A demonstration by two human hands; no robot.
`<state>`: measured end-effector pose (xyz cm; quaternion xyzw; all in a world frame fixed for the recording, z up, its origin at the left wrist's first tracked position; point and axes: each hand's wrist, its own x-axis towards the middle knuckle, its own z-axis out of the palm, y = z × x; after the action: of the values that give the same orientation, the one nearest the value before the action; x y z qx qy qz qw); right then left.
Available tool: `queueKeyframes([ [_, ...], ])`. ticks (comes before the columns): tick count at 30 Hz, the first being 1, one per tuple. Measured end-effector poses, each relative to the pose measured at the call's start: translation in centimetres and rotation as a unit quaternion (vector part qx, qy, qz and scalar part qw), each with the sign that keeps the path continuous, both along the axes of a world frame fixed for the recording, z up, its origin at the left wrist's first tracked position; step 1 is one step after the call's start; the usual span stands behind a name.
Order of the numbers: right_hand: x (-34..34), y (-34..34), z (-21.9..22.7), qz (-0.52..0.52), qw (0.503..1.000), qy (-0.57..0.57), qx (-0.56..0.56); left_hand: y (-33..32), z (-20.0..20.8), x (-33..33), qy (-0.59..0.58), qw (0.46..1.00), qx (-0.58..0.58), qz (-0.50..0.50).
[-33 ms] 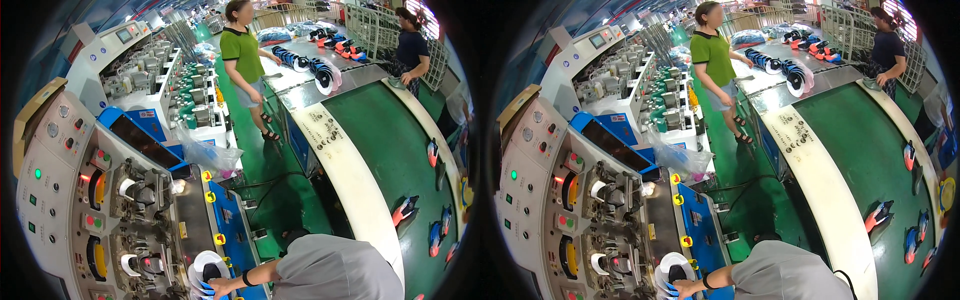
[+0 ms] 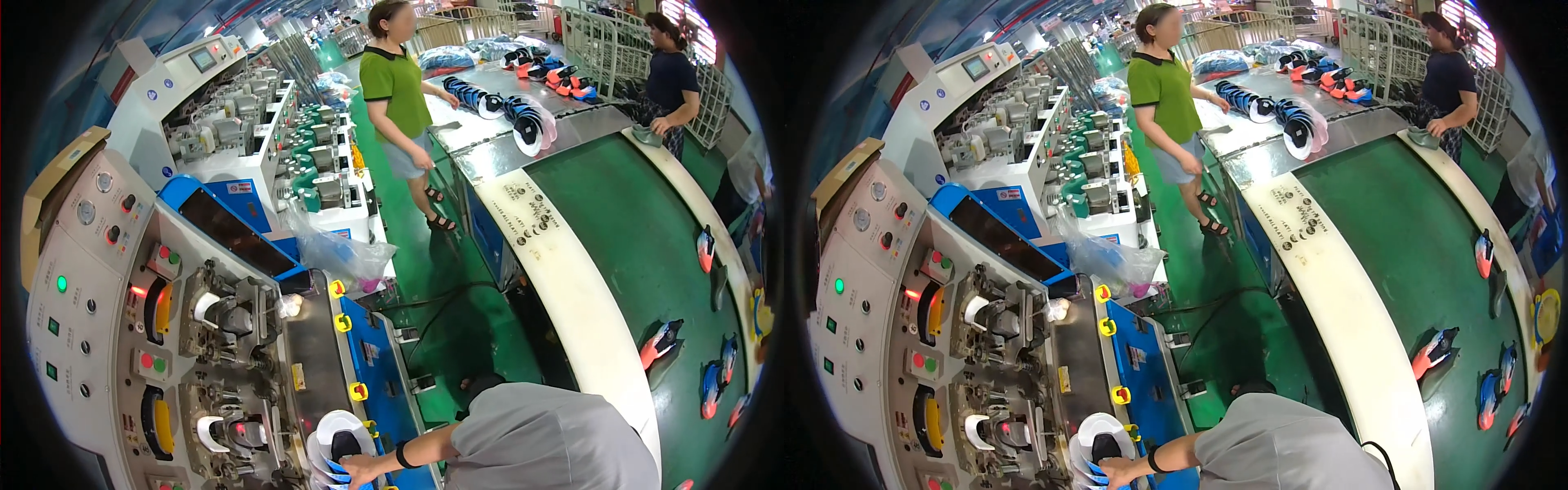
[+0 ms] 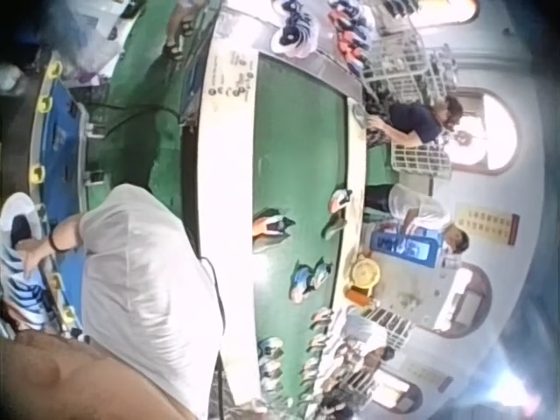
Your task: Operating a heel-lasting or toe-lasting industrial machine to press and shape shoe uppers around a last, and organizing them on a conveyor system.
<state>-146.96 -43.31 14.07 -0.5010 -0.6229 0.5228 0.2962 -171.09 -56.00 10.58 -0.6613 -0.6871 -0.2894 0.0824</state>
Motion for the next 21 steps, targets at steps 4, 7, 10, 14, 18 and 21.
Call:
queueKeyframes([
  [4, -0.3, -0.2, 0.3, -0.002, 1.0, 0.008, -0.002, -0.3, 0.4, -0.1, -0.009, 1.0, 0.003, 0.007],
  [7, -1.4, 0.3, -2.8, -0.068, 0.995, -0.012, 0.077, 0.3, 1.0, 0.8, -0.014, 1.0, 0.0, -0.014],
  [10, -2.3, 0.7, -1.8, -0.035, 0.991, -0.066, 0.109, 0.0, 1.3, 0.1, -0.016, 1.0, -0.003, -0.009],
  [14, -3.3, 0.2, -1.0, 0.022, 0.991, -0.104, 0.088, -0.6, 1.5, 0.0, -0.02, 1.0, -0.014, -0.018],
  [18, -4.6, -1.5, -1.1, -0.094, 0.976, -0.105, 0.163, -0.6, 2.3, -0.5, -0.02, 0.999, -0.018, -0.022],
  [21, -3.7, -1.7, -1.1, -0.136, 0.981, -0.04, 0.132, -0.9, 3.1, -1.0, -0.021, 1.0, -0.016, -0.016],
])
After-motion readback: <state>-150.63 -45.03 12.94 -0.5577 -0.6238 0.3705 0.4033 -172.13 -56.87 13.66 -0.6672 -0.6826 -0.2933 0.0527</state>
